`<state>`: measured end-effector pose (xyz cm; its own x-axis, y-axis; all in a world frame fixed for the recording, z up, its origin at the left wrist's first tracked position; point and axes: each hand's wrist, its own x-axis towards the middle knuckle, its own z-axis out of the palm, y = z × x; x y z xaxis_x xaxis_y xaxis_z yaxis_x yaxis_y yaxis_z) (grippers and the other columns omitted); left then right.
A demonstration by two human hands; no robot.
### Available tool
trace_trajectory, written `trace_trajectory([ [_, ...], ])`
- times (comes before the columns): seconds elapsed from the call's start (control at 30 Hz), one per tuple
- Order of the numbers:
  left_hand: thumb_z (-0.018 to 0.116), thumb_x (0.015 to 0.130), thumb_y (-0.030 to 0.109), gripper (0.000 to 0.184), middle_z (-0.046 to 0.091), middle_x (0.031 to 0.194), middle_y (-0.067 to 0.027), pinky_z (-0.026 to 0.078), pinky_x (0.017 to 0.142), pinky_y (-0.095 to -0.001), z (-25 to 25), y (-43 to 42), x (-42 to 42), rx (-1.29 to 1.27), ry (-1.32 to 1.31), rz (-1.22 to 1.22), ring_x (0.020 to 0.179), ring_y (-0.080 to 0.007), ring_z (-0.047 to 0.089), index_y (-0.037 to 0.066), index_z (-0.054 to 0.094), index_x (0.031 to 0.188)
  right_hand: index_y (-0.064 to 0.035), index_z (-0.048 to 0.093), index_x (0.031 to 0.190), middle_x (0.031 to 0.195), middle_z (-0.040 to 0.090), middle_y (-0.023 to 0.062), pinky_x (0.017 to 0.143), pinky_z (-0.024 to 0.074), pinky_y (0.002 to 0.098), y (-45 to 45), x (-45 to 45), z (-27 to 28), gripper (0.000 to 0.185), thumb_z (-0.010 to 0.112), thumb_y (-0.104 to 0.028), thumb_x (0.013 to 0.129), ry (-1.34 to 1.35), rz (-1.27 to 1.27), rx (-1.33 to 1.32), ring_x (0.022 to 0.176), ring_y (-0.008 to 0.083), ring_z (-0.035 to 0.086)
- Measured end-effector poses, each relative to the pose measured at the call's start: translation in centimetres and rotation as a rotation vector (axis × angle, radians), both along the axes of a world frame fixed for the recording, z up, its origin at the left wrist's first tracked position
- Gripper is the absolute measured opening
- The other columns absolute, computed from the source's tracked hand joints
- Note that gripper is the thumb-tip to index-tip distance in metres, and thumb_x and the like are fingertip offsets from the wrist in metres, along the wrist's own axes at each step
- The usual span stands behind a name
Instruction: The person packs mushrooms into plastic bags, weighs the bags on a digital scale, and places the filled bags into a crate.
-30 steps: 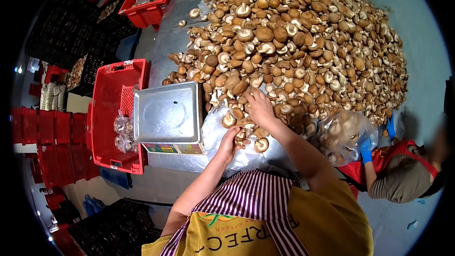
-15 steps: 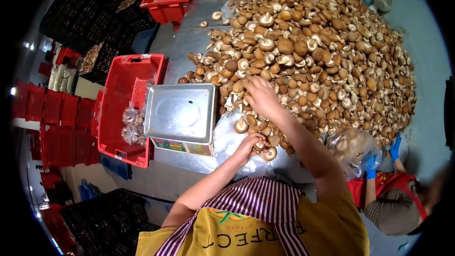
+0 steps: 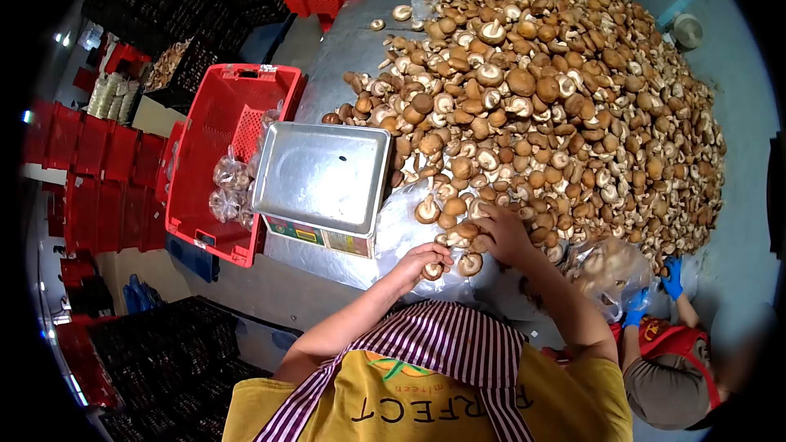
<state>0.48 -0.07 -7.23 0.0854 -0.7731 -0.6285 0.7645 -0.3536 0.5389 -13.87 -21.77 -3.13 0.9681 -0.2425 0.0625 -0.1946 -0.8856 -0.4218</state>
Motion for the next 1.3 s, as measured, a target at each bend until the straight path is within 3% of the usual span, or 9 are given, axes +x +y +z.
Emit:
trace_trajectory([
  [0.2,0.053,0.095,0.011,0.016,0.068,0.088,-0.0113,0.052,0.074,-0.0268,0.7,-0.5,-0.2,-0.066,-0.014,-0.036,0.082,-0.017,0.065,0.001,0.063,0.103,-0.0029,0.064,0.097,0.096,0.064,0.0154,0.083,0.0463,0.0427,-2.9,8.1,-0.7,0.02,0.065,-0.018,0.084,-0.231,-0.351,0.053,0.09,0.0317,0.062],
  [0.3,0.057,0.095,0.017,0.018,0.068,0.083,-0.0086,0.048,0.073,-0.0237,2.2,-1.0,-0.3,-0.052,-0.034,-0.023,0.078,-0.0134,0.063,0.002,0.064,0.103,-0.0035,0.064,0.103,0.099,0.063,0.0149,0.084,0.0461,0.0423,-4.1,13.7,-1.5,0.023,0.065,-0.019,0.085,-0.189,-0.388,-0.044,0.093,0.0314,0.061],
  [0.4,0.057,0.096,0.018,0.019,0.067,0.082,-0.0086,0.049,0.073,-0.0237,2.3,-0.8,-0.3,-0.071,-0.031,0.026,0.078,-0.0133,0.063,0.002,0.064,0.103,-0.0054,0.063,0.11,0.112,0.061,0.0151,0.087,0.047,0.0445,-4.5,17.0,-2.9,0.025,0.063,-0.017,0.087,0.156,-0.386,-0.123,0.1,0.0317,0.06],
  [0.5,0.054,0.097,0.016,0.018,0.068,0.082,-0.0118,0.052,0.069,-0.026,1.6,0.3,0.2,-0.071,-0.035,0.093,0.076,-0.0172,0.065,0.002,0.062,0.104,-0.0021,0.063,0.109,0.111,0.064,0.0174,0.085,0.0479,0.0445,-4.2,16.4,-2.8,0.027,0.062,-0.018,0.087,0.005,-0.563,0.05,0.1,0.0353,0.061],
  [0.73,0.053,0.099,0.019,0.024,0.067,0.085,-0.012,0.052,0.073,-0.028,1.9,-0.2,0.2,-0.098,-0.052,0.079,0.08,-0.0183,0.065,0.0,0.059,0.113,-0.0026,0.059,0.091,0.084,0.063,0.0205,0.073,0.0456,0.0499,-1.5,7.1,0.1,0.022,0.049,-0.022,0.095,-0.034,-0.387,0.154,0.078,0.0408,0.06],
  [0.9,0.052,0.1,0.023,0.025,0.066,0.086,-0.0095,0.052,0.071,-0.0256,2.8,-3.0,-0.7,-0.154,-0.054,0.076,0.079,-0.0158,0.065,0.002,0.058,0.113,-0.0074,0.062,0.079,0.073,0.064,0.0125,0.061,0.0467,0.0475,3.1,2.5,0.7,0.013,0.055,-0.015,0.088,-0.172,-0.014,0.004,0.068,0.0345,0.061],
  [1.03,0.052,0.101,0.028,0.025,0.065,0.083,-0.004,0.049,0.071,-0.026,3.2,-3.3,-1.3,-0.183,-0.142,-0.009,0.08,-0.0122,0.063,0.004,0.061,0.106,-0.0096,0.062,0.077,0.072,0.063,0.0071,0.06,0.0469,0.0439,4.1,1.3,1.6,0.009,0.058,-0.013,0.083,-0.179,-0.172,0.117,0.067,0.0294,0.062],
  [1.2,0.054,0.1,0.026,0.026,0.066,0.097,-0.0051,0.051,0.076,-0.0264,4.8,-3.8,-0.7,-0.11,-0.145,0.172,0.082,-0.0126,0.063,0.004,0.059,0.113,-0.0043,0.061,0.083,0.077,0.061,0.0144,0.063,0.0472,0.0422,-1.3,2.5,-2.0,0.014,0.055,-0.015,0.089,-0.221,-0.241,-0.092,0.069,0.033,0.06],
  [1.3,0.055,0.099,0.026,0.046,0.066,0.099,-0.0086,0.052,0.078,-0.027,4.8,-4.6,0.4,-0.175,-0.195,0.19,0.083,-0.0143,0.064,0.003,0.045,0.137,0.0011,0.055,0.101,0.099,0.059,0.0209,0.081,0.0437,0.0458,-5.8,5.4,0.4,0.019,0.052,-0.016,0.094,-0.24,-0.442,-0.03,0.096,0.0373,0.056],
])
